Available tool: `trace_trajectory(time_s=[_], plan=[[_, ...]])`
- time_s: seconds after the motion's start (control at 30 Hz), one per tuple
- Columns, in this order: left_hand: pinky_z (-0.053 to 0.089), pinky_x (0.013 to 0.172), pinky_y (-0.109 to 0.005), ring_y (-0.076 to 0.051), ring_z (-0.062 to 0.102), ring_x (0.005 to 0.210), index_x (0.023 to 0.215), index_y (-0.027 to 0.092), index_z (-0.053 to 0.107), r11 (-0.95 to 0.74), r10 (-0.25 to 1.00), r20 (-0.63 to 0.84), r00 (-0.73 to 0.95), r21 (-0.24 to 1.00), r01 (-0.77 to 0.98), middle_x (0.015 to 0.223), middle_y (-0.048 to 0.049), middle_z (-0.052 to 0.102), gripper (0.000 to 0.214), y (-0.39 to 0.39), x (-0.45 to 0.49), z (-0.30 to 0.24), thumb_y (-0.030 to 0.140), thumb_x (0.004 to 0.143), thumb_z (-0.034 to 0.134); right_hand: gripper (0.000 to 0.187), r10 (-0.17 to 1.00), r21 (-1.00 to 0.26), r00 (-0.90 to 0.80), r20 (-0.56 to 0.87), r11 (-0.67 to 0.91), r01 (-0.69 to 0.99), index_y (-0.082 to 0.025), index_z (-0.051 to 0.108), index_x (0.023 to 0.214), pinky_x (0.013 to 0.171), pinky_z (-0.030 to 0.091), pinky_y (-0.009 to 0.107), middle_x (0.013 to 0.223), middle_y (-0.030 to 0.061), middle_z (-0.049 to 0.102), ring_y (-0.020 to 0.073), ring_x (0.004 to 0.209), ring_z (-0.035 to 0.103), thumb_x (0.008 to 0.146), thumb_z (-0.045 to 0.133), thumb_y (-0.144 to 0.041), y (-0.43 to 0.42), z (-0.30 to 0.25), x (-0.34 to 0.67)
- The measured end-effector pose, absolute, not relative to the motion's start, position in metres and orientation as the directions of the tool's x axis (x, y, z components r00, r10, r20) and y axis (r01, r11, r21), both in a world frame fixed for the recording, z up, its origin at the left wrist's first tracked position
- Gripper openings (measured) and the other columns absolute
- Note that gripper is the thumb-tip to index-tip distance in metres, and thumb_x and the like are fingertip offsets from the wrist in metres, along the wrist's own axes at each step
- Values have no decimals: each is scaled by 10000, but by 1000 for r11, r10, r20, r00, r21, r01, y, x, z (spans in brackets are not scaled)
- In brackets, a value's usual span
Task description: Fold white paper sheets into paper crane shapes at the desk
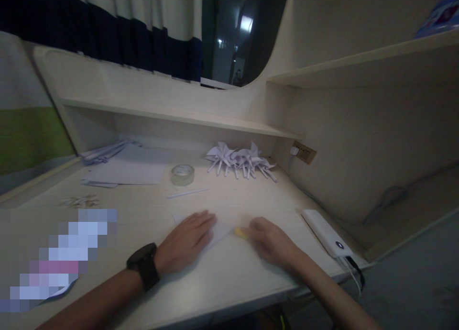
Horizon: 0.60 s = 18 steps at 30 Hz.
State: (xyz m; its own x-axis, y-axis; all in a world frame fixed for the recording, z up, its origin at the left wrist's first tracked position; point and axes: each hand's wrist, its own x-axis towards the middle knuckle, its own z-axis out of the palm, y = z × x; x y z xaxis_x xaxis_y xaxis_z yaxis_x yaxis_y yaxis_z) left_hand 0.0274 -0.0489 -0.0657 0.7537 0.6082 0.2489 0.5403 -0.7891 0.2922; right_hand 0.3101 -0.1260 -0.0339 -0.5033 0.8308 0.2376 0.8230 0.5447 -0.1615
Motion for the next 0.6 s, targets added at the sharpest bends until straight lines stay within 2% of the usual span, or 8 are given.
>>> trace_trajectory(time_s=[0.1, 0.33, 0.6], plan=[[246, 1127, -423, -221, 311, 1365, 1427, 203, 347, -788, 611, 226, 758, 263, 557, 1473, -58, 381, 524, -48, 24, -67, 458, 978, 262, 352, 828, -153, -503, 249, 546, 823, -205, 617, 1152, 712, 412, 294, 912, 69, 546, 174, 804, 485, 841, 488, -105, -126, -35, 310], [208, 1142, -423, -215, 255, 1390, 1448, 219, 300, -791, 608, 206, 767, 245, 561, 1505, -45, 317, 535, -51, 22, -68, 467, 977, 248, 274, 829, -168, -491, 267, 542, 824, -202, 647, 1090, 718, 419, 304, 897, 72, 553, 180, 817, 494, 876, 479, -159, -123, -37, 311], [193, 1149, -411, -206, 230, 1398, 1464, 202, 254, -807, 589, 219, 778, 206, 553, 1518, -47, 282, 543, -53, 21, -70, 454, 983, 243, 280, 828, -151, -488, 277, 539, 829, -207, 645, 1103, 694, 418, 291, 891, 71, 553, 176, 799, 497, 873, 492, -161, -121, -39, 315]])
